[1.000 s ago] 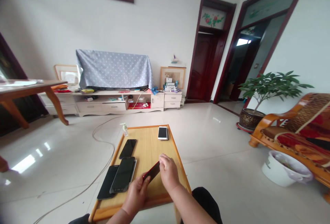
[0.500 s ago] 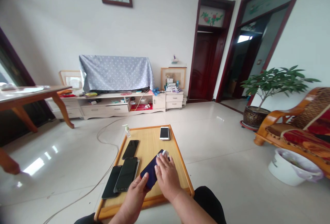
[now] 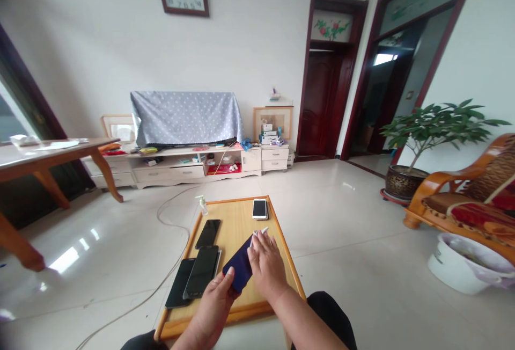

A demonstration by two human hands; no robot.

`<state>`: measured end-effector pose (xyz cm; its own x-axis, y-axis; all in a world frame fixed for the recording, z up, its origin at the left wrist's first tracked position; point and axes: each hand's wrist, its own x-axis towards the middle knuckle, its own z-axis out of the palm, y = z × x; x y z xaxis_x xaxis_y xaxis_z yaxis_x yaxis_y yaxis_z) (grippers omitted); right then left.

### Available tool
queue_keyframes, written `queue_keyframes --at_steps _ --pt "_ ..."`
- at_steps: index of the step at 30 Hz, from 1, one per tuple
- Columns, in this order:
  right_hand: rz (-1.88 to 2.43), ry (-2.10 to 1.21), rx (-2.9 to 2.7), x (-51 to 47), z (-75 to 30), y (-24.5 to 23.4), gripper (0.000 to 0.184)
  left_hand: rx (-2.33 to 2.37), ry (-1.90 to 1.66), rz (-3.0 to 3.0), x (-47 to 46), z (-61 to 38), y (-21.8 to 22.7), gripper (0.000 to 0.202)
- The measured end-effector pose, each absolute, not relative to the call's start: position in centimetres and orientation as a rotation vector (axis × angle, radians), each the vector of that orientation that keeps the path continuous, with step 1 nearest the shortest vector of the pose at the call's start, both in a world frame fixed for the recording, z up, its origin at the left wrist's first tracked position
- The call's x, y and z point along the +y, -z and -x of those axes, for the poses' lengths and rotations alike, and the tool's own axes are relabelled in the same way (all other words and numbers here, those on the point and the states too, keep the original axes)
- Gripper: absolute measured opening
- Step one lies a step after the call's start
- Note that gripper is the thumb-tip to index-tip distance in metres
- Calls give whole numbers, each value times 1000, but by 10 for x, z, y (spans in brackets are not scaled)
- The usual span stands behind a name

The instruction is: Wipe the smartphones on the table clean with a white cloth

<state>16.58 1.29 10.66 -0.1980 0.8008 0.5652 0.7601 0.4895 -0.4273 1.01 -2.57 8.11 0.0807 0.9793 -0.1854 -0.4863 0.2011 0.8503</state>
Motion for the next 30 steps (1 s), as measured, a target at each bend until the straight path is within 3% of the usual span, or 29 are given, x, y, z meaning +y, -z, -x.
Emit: queue_keyframes --at_steps 7,14,19,23,30 --pt "964 -83 -2149 -42 -140 -89 59 728 -1303 -442 -19 -3 -93 28" --pt "1175 -119 -1873 -5 -154 -86 44 706 -1316 -330 -22 -14 -88 25" --pt "1079 -193 -1817 -10 -147 -65 37 710 -1286 -338 -16 -17 -80 30" --pt "1081 -457 -1650 -23 -147 -50 30 815 -1295 -282 -9 -15 -75 28" --pt "1142 -1216 -1247 -14 -146 -48 47 859 -1171 -229 -9 -32 -76 38"
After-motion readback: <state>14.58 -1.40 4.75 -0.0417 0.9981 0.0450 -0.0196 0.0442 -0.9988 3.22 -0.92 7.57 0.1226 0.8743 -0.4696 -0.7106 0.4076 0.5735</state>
